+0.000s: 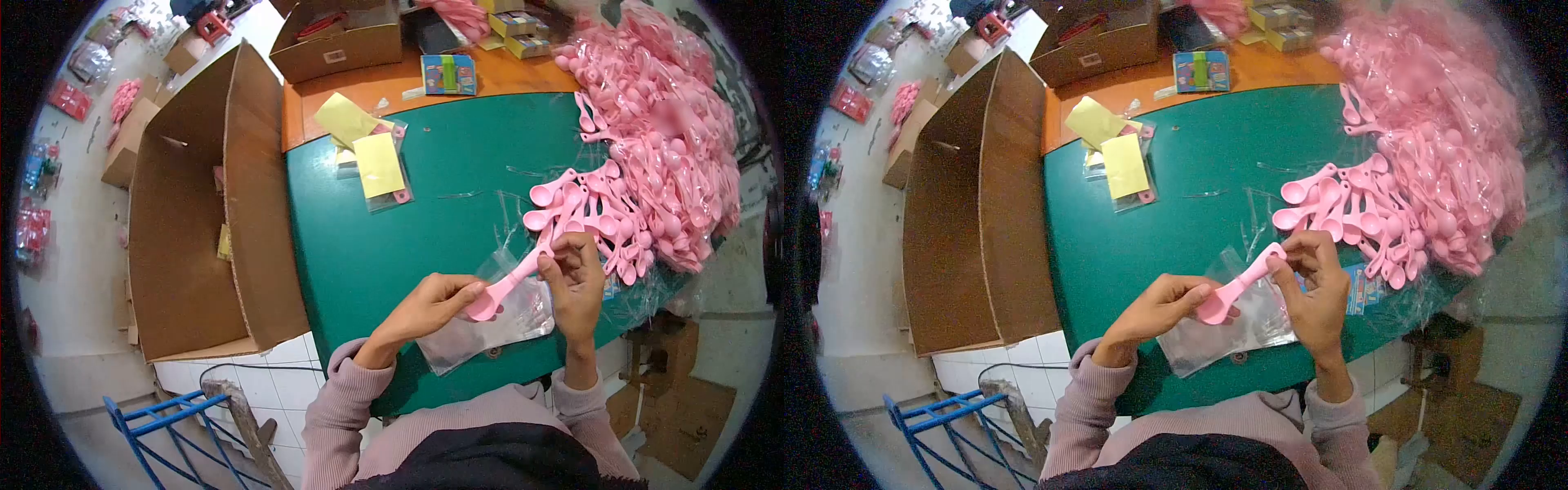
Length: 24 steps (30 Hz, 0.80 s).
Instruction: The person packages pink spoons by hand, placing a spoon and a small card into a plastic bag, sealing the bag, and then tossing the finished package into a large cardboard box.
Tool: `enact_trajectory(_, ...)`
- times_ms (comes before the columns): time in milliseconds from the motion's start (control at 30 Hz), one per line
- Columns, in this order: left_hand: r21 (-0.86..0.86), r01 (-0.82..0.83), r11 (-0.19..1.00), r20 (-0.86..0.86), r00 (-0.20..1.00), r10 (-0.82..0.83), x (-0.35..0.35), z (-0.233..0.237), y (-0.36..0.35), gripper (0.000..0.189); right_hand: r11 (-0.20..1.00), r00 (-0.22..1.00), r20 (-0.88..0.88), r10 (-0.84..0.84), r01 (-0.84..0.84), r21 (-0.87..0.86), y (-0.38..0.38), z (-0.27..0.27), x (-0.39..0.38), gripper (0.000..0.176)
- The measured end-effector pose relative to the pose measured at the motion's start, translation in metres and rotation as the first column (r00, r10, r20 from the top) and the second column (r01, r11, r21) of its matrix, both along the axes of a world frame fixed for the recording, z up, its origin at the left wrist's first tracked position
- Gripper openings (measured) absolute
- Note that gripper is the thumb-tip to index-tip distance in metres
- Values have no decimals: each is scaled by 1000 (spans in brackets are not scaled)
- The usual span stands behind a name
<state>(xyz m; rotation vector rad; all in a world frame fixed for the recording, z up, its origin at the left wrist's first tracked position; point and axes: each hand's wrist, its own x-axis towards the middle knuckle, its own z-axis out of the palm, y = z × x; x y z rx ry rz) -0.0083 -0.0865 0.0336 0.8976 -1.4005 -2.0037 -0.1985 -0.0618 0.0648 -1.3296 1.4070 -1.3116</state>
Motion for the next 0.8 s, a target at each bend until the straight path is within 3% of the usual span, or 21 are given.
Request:
enact_trajectory(33,30,102,994,22,994,-103,2,2,-2,30,998,999,34,-41,42,-43,2,-1,1,17)
enact_trajectory(67,-60,79,995,11,997,-78,0,-5,0,32,998,999,-27,48,-49,-35,9,-3,-4,26)
enact_trajectory(100,-60,89,994,7,996,-89,-2,-6,0,32,999,999,-31,37,-38,-33,10,-2,-4,26)
enact_trajectory(133,-53,43,998,-38,998,-45,-3,-6,1,32,949,938,-270,217,-268,-167,10,-1,-2,32)
enact_trajectory(167,-43,-6,999,-81,997,2,-4,-3,1,32,832,791,-510,338,-504,-231,10,0,-2,40)
enact_trajectory(200,-32,20,999,16,1000,-19,-2,2,0,33,835,792,-510,335,-500,-229,13,-1,-5,40)
enact_trajectory(300,31,-26,999,-77,997,28,-1,4,1,32,980,882,-434,182,-198,9,29,-4,-32,35)
enact_trajectory(333,31,-28,999,-78,996,30,0,5,0,32,980,881,-435,185,-200,10,32,-8,-41,35)
enact_trajectory(367,52,-59,997,-73,995,62,0,5,-1,33,1000,774,-633,6,13,25,36,-15,-51,32)
enact_trajectory(400,72,-88,994,-69,993,93,0,5,-1,34,975,588,-796,-144,224,-10,39,-22,-60,31)
enact_trajectory(433,74,-86,994,-70,993,92,0,5,-1,34,974,587,-797,-143,225,-9,45,-28,-68,31)
enact_trajectory(500,70,-76,995,-83,993,82,-1,5,-3,33,893,804,-589,-86,324,312,50,-35,-79,27)
enact_trajectory(633,72,-85,994,-85,992,91,-1,-1,-3,33,881,762,-631,-144,389,268,46,-29,-77,22)
enact_trajectory(700,90,-54,994,-59,996,60,-1,0,-2,33,969,906,-394,-158,219,116,37,-20,-74,18)
enact_trajectory(800,63,-5,998,-76,997,10,-4,-4,0,33,985,966,-241,-90,122,125,18,22,-36,17)
